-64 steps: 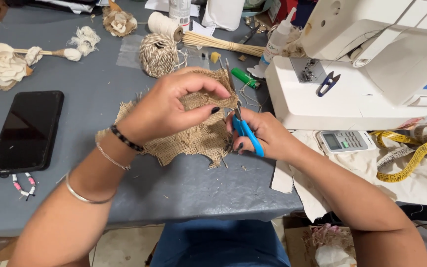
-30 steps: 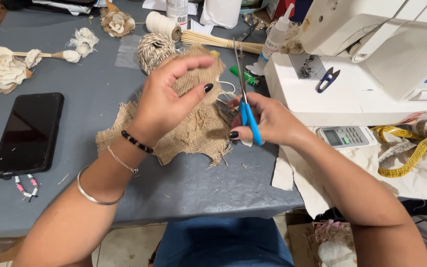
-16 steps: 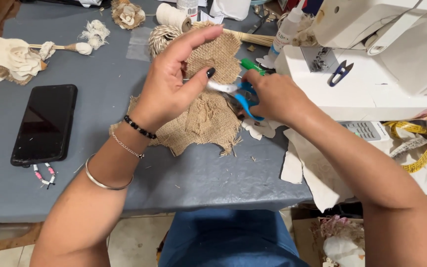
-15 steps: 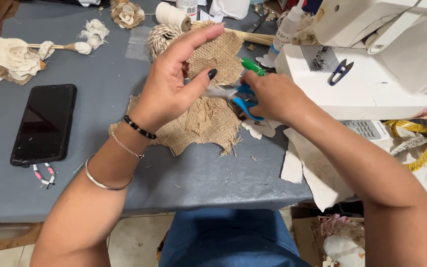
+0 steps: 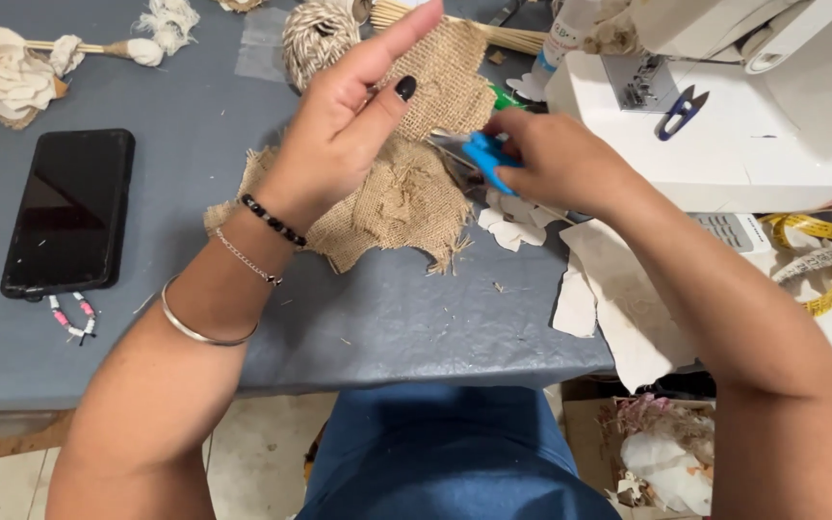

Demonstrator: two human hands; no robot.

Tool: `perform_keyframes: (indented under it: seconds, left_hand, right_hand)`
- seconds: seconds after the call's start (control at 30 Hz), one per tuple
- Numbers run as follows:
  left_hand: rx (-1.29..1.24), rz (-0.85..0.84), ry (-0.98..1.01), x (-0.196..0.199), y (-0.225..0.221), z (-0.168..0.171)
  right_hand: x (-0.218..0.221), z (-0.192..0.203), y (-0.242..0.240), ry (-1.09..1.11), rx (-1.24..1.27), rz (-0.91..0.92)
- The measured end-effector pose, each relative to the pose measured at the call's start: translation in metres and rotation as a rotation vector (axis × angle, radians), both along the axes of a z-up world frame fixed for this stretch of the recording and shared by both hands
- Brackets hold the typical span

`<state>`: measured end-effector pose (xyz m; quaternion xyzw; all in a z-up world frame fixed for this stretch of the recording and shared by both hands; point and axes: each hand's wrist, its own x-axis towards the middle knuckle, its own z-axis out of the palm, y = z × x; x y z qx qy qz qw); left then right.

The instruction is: Cutting decorative shapes out of burlap fabric using scissors

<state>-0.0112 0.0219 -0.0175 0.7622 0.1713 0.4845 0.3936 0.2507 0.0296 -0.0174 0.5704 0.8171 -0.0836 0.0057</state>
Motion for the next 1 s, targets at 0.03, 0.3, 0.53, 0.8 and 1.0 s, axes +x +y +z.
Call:
perform_keyframes:
  seconds: [0.03, 0.3, 0.53, 0.8, 1.0]
  left_hand:
    - [0.057, 0.039, 0.019, 0.0, -0.002, 0.001]
    - [-0.081, 0.076, 0.142, 0.022, -0.01, -0.021]
    - [-0.235, 0.073, 0.182, 0.038, -0.027, -0.014]
    - [-0.519, -0.005, 0.006, 0.043, -0.016, -0.025]
    - [-0.601, 0.009, 0.008, 0.038, -0.011, -0.021]
  right_hand:
    - [0.001, -0.001, -0.005, 0.383, -0.235, -0.091]
    - [0.023, -0.05, -0.018, 1.49, -0.186, -0.007]
    - [0.017, -0.035, -0.031, 1.418, 0.2, 0.16]
    - [0.022, -0.041, -0.028, 1.424, 0.267, 0.117]
    - [0.03, -0.036, -0.032, 1.234, 0.482, 0.165]
